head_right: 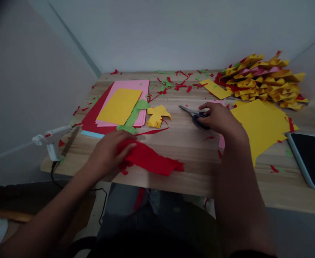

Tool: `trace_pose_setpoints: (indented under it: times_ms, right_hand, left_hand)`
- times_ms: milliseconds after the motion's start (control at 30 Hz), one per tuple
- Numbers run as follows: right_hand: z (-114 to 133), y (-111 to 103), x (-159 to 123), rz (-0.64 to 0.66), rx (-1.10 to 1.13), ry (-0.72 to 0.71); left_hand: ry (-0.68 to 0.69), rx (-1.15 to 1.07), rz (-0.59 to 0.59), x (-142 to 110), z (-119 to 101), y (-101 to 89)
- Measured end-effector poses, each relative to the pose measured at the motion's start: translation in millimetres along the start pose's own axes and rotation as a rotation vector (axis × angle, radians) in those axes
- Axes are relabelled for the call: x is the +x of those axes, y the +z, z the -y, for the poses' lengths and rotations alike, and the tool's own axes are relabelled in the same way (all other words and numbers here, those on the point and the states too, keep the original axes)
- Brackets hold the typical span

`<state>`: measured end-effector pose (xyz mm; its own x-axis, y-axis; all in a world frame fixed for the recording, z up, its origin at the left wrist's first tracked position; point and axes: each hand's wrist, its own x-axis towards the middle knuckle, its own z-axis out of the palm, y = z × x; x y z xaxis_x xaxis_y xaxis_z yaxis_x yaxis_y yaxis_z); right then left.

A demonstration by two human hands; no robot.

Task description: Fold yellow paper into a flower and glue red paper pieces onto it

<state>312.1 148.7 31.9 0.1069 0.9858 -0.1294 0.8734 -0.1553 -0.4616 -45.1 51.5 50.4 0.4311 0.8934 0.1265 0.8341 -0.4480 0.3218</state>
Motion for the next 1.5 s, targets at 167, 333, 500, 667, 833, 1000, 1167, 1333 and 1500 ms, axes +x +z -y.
trace_pose_setpoints:
  times_ms: [167,333,500,667,833,1000,1167,1333,1500]
  right_hand:
    - [14,0,-33,-0.197,0.431,-0.066]
    - [18,24,-92,-0.089,0.361,-0.166]
    - [10,40,-133,0.057,0.091,-0.27]
    - [6,40,-162,0.069,0.075,-0.312]
    - [-1,42,-184,0.029,0.037,-0.283]
    - [-14,42,-200,0.013,0.045,-0.192]
    - [-23,33,-225,0.132,0.056,-0.066]
    - [-16,24,-252,0.29,0.254,0.224]
    - [-5,33,-270,0.482,0.559,0.405]
  left_hand:
    - [-0.006,0.047,0.193,-26,-23,25.5]
    - [0.056,-0.055,0.082,-53,-12,50.8]
    - [0.119,-0.147,0.05,-55,6,56.7]
    - [0.086,-0.101,0.1,-50,7,53.4]
    - [0.14,-0.071,-0.097,-53,-11,49.2]
    - [0.285,-0.183,-0.224,-42,-44,43.8]
    - [0.193,-0.208,-0.135,-21,-55,56.7]
    - [0.083,-0.133,-0.05,-16,-51,77.7]
    - [0.052,-0.085,-0.03,-27,-62,84.0]
